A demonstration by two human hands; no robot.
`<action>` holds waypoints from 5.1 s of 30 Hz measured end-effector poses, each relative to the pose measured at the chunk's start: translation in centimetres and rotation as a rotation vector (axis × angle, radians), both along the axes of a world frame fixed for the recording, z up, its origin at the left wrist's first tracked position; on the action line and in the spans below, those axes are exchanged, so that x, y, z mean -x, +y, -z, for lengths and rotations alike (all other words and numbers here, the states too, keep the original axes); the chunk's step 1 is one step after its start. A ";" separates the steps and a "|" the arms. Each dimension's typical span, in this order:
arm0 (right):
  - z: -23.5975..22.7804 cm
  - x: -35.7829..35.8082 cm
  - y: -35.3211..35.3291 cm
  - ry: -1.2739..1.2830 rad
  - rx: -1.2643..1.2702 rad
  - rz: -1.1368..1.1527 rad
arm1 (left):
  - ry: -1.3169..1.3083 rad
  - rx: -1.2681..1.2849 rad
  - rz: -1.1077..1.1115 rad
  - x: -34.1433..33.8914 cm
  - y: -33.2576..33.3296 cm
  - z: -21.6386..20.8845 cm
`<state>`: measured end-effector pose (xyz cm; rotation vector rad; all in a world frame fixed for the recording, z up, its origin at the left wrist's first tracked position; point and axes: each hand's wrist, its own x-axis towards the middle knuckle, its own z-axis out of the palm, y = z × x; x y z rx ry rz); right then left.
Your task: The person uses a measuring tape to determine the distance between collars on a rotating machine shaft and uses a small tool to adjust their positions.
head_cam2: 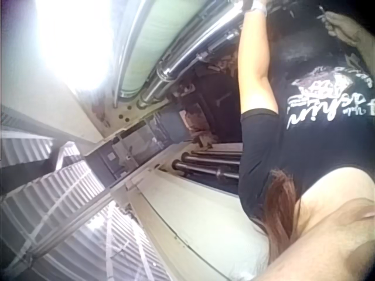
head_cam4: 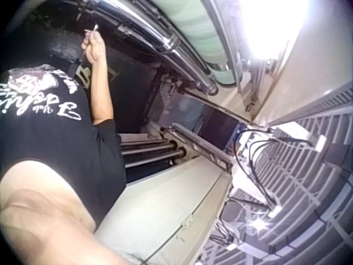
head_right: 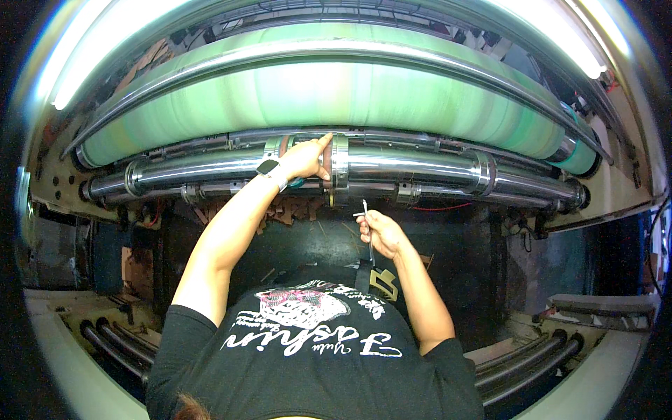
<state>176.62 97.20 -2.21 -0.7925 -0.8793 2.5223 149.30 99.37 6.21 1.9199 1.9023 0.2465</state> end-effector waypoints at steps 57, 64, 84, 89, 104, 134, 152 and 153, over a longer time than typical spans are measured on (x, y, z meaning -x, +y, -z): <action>-6.6 8.3 9.5 -0.563 -2.294 -0.573 | -0.019 -0.067 0.035 0.3 0.1 0.4; 4.6 10.7 -1.6 -0.285 -0.706 0.499 | -0.111 -0.007 0.103 1.9 1.5 1.0; 3.6 12.9 -1.5 -0.087 -0.302 0.657 | 0.043 0.024 0.097 -0.3 0.6 -1.0; 4.9 8.7 -2.6 -0.323 -0.919 0.646 | 0.144 0.032 0.065 -0.9 -0.1 -1.9; 11.3 2.2 6.0 -0.976 -0.784 0.900 | -0.191 0.104 -0.037 -0.7 -12.5 2.6; 8.8 5.1 6.8 0.175 0.144 1.149 | -0.152 0.266 0.050 -1.4 -12.4 4.5; 12.0 6.8 7.4 0.030 0.096 1.208 | -0.163 0.269 -0.011 -1.1 -13.3 5.1; 12.6 6.3 7.8 0.012 0.096 1.188 | -0.176 0.244 -0.002 -1.0 -13.5 5.6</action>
